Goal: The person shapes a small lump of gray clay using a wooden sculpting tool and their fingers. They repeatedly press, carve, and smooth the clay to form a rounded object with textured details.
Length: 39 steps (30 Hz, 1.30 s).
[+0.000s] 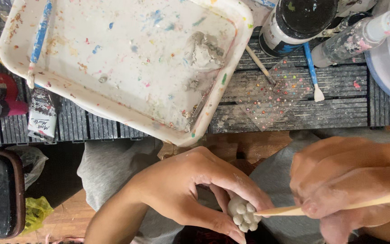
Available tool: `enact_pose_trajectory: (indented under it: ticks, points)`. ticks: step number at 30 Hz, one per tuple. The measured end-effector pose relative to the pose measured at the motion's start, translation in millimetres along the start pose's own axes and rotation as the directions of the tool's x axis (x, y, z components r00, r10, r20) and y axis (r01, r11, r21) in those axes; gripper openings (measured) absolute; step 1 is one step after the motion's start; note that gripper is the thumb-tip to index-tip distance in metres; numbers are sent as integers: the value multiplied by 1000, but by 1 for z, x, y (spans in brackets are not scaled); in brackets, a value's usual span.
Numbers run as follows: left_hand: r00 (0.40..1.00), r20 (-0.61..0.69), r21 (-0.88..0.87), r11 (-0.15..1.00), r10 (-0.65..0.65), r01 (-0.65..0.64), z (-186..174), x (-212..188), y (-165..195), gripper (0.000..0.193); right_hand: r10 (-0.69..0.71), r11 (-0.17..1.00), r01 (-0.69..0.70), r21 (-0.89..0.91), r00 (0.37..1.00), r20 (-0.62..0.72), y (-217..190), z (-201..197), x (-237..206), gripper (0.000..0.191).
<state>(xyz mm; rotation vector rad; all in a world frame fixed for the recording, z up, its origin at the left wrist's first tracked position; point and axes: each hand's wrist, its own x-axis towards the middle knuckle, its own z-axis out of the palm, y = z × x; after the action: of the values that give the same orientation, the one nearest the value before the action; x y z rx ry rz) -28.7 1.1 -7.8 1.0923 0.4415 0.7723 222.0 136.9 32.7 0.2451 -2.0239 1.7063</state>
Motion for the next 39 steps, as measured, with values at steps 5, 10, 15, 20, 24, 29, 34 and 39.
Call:
enact_pose_trajectory:
  ticks: [5,10,15,20,24,29,34,39]
  points:
    - [1000,-18,11,1000,16,-16,-1,0,3,35,70,994,-65,88,996,-58,5,-3,-20,26]
    - [999,-39,12,1000,29,-29,0,-1,3,36,56,995,-48,93,995,-82,16,-2,-38,27]
    - [998,-54,-8,1000,27,-27,0,-1,0,37,85,992,-72,99,988,-131,17,3,-37,25]
    - [993,-87,88,993,81,-73,2,0,4,36,87,975,-26,222,958,-273,19,7,-35,22]
    - [959,-217,245,961,183,-128,8,7,7,40,80,959,-36,282,986,-147,15,-5,-52,20]
    - [863,-289,486,841,413,-240,13,13,8,40,10,995,-25,-96,987,-160,15,-12,-79,25]
    - [858,-299,494,837,417,-235,15,12,8,38,19,991,-29,-127,996,-86,13,-19,-83,31]
    - [868,-293,477,848,402,-232,14,12,8,36,-76,979,72,-189,997,-18,15,-19,-73,28]
